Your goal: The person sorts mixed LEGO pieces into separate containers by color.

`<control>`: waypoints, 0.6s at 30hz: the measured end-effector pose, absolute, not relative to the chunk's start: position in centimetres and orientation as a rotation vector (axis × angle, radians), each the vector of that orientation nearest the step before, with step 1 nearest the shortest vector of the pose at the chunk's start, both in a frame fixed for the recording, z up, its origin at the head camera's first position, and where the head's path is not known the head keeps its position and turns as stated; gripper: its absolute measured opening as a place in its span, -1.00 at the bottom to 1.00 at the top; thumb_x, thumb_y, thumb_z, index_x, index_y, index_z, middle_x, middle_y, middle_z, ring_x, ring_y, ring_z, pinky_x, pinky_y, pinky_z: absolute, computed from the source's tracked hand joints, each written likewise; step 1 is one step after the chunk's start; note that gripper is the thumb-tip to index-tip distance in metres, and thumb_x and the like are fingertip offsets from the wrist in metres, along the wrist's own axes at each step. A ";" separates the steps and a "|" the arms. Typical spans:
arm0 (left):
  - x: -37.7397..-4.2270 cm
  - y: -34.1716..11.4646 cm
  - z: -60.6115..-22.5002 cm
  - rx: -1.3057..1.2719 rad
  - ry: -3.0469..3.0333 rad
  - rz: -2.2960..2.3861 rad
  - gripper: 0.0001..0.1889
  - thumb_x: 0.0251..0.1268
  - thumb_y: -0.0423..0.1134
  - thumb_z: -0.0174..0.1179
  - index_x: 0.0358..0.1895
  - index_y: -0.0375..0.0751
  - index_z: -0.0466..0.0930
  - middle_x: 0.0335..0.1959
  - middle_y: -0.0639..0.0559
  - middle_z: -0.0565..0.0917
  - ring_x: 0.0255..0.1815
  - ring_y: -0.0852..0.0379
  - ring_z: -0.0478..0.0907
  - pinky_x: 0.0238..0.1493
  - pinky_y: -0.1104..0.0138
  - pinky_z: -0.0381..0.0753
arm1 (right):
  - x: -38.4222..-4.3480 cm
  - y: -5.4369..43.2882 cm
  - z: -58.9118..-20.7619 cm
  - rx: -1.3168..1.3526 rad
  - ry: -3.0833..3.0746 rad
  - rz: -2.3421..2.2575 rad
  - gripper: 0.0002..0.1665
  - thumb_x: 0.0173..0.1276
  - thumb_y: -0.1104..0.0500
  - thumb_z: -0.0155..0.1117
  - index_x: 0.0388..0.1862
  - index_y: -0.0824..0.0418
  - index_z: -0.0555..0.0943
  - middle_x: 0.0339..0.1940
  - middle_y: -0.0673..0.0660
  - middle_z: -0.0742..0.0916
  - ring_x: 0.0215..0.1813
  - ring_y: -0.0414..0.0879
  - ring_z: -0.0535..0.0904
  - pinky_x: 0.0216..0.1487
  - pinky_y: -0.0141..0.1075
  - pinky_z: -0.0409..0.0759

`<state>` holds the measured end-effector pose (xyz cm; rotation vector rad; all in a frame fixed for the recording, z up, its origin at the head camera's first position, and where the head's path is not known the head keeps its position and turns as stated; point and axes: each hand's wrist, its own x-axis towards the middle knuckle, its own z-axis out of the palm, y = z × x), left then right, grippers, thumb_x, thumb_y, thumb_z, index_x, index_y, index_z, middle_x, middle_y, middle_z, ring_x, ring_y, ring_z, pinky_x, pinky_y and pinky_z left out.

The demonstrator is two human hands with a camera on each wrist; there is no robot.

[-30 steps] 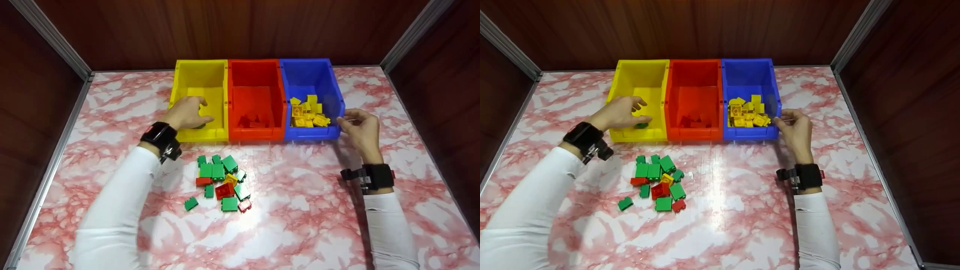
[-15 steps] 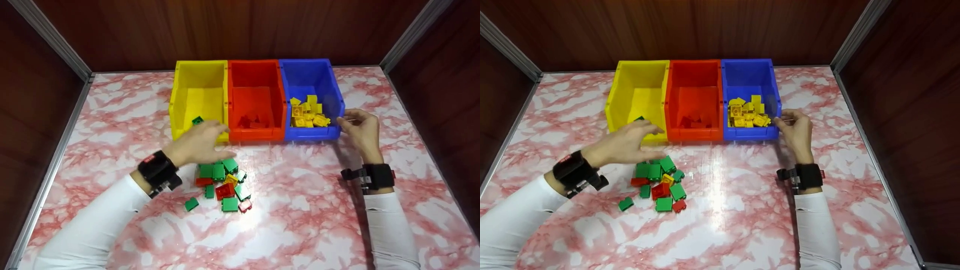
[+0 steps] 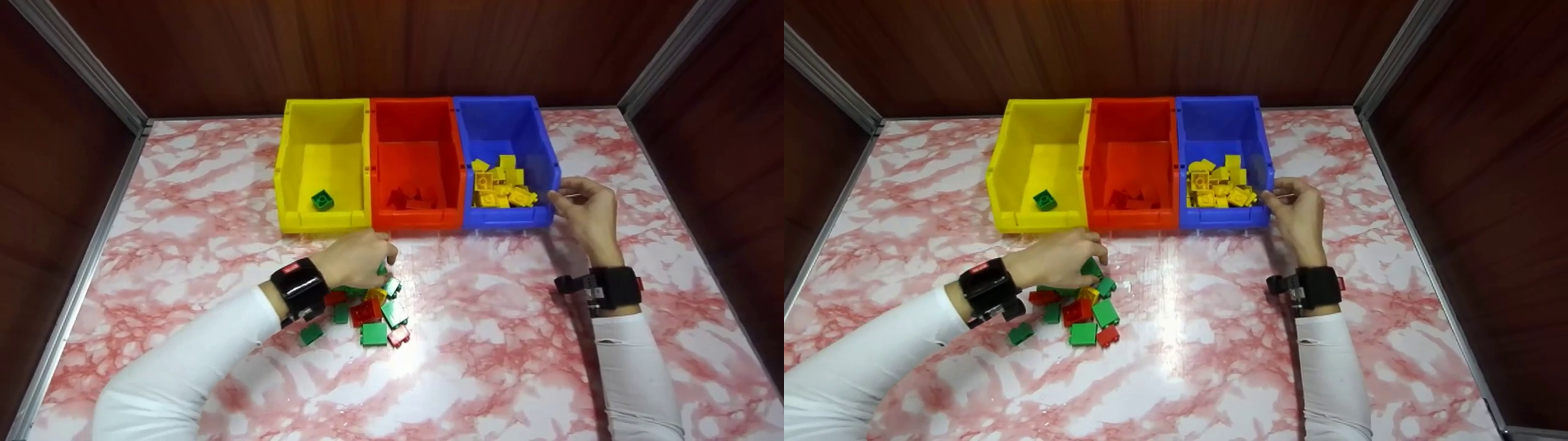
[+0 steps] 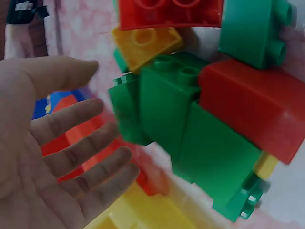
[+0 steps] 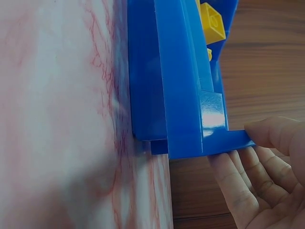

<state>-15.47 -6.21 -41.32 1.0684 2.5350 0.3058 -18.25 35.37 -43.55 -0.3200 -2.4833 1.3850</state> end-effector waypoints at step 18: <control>-16.4 -6.8 -38.8 1.044 2.493 0.375 -0.75 0.18 -0.13 0.59 -0.31 -0.21 0.74 -0.36 -0.04 0.76 -0.39 0.09 0.54 -0.28 0.30 0.59 | -18.4 35.6 -43.8 -0.324 -2.493 1.394 -0.61 0.41 0.19 0.47 0.13 0.37 0.72 -0.40 -0.37 0.68 -0.29 -0.37 0.64 -0.29 -0.60 0.66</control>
